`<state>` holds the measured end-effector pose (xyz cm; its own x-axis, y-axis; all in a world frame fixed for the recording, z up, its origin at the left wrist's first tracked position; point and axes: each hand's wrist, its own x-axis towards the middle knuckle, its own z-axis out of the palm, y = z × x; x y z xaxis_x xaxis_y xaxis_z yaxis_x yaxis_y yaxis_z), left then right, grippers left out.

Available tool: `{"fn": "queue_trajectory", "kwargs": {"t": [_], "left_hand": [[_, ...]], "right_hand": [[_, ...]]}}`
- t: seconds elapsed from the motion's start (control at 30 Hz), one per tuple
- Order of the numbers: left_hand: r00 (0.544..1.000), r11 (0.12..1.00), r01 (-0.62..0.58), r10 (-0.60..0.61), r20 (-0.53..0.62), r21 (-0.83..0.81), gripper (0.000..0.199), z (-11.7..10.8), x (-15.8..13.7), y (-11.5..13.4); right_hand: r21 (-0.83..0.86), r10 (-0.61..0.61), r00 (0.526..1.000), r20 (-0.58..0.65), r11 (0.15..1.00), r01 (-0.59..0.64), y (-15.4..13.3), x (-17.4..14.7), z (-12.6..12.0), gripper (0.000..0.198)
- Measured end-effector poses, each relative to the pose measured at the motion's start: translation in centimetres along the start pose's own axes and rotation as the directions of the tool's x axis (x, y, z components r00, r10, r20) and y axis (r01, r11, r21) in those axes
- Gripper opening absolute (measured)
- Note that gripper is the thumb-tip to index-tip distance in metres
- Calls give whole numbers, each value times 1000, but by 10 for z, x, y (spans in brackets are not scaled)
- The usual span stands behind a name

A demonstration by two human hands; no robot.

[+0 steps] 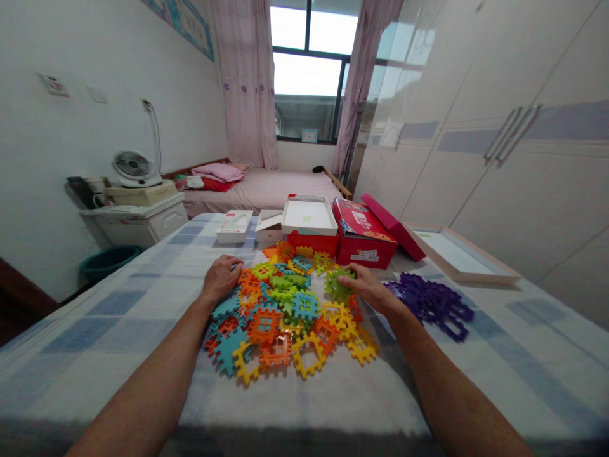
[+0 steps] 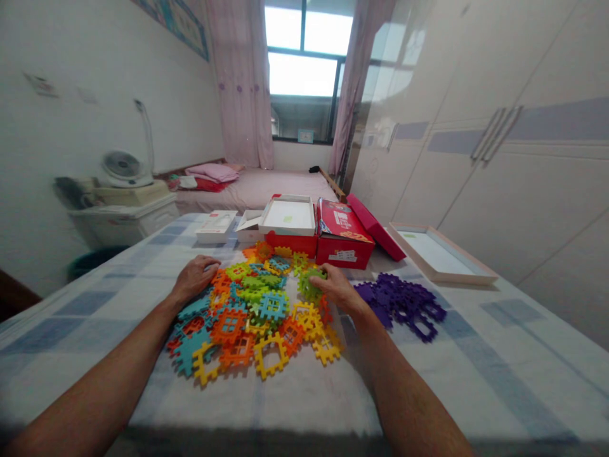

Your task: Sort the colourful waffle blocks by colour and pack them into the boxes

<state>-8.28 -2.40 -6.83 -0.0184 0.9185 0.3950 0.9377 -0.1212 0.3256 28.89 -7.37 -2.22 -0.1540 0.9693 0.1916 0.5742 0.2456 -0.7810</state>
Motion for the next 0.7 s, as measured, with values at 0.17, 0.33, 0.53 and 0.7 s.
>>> {"fn": "queue_trajectory", "kwargs": {"t": [0.17, 0.33, 0.53, 0.7], "left_hand": [[1000, 1000, -6, 6, -4, -8, 44, 1, 0, -1], [1000, 1000, -6, 6, 0, 4, 44, 1, 0, -1], [1000, 1000, 8, -8, 7, 0, 44, 0, 0, 1], [1000, 1000, -12, 12, -17, -3, 43, 2, -1, 0]], "right_hand": [[-143, -80, 953, -291, 989, 40, 2, 4, 1, 27], [-274, -105, 979, -176, 960, 53, 11, 1, 10, 26], [-44, 14, 991, -133, 999, -20, 1, 26, 20, 31], [-222, 18, 997, -69, 974, -33, -7, 55, 38, 24]]}}
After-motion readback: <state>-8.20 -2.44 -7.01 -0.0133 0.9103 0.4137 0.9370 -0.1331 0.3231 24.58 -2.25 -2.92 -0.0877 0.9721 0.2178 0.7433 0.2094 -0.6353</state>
